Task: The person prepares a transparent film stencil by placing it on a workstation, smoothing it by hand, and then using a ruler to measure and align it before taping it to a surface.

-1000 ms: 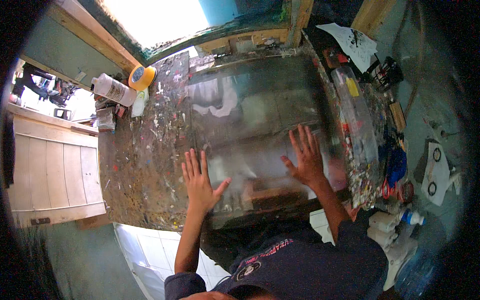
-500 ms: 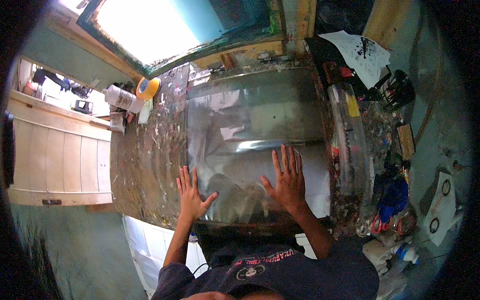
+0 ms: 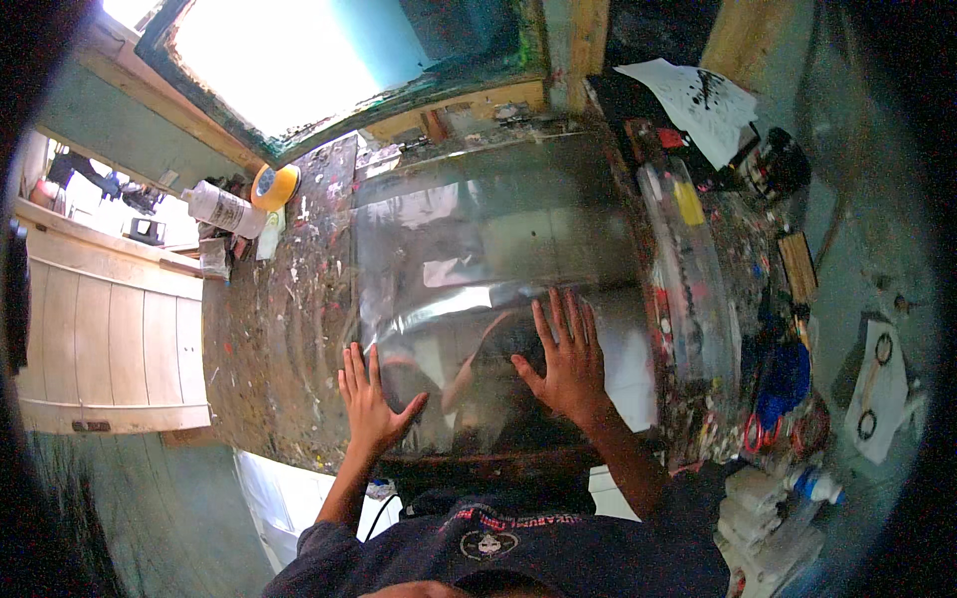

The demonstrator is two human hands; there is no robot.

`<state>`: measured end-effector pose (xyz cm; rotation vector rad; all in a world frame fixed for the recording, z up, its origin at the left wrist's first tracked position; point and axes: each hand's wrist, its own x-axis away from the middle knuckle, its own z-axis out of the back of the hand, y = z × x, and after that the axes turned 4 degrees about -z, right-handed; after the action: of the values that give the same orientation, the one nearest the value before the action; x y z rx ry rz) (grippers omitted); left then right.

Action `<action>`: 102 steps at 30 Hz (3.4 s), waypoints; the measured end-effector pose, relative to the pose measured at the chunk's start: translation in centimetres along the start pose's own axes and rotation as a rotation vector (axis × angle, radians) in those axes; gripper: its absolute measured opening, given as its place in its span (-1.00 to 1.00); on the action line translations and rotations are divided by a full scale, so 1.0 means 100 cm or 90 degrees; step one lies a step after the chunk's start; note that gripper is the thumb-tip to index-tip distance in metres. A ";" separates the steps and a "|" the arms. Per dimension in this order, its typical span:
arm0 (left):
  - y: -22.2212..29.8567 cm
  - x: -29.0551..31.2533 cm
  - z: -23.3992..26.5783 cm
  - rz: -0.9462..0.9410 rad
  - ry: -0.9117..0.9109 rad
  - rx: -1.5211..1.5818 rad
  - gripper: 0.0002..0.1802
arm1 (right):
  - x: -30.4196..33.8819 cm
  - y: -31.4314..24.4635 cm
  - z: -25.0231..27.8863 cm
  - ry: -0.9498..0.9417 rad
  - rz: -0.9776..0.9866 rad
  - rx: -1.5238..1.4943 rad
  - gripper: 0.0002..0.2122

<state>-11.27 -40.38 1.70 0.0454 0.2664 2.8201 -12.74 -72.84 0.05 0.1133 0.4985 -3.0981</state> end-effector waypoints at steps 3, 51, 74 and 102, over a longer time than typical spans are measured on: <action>0.012 -0.019 0.008 0.006 0.030 0.005 0.24 | 0.000 0.005 0.001 -0.002 0.031 0.002 -0.22; 0.060 0.054 -0.028 -0.392 -0.024 0.066 0.18 | 0.100 0.005 0.018 0.109 -0.031 0.079 -0.36; 0.071 0.071 -0.029 -0.326 -0.136 0.082 0.15 | 0.383 0.133 -0.136 -0.038 -0.857 -0.955 -0.64; -0.035 -0.012 0.009 0.019 0.185 0.042 -0.11 | 0.091 0.025 0.079 0.189 -0.099 -0.183 -0.82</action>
<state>-8.99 -37.27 1.90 -0.3505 0.4262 2.8418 -22.39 -77.62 6.08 0.5613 0.9986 -3.1253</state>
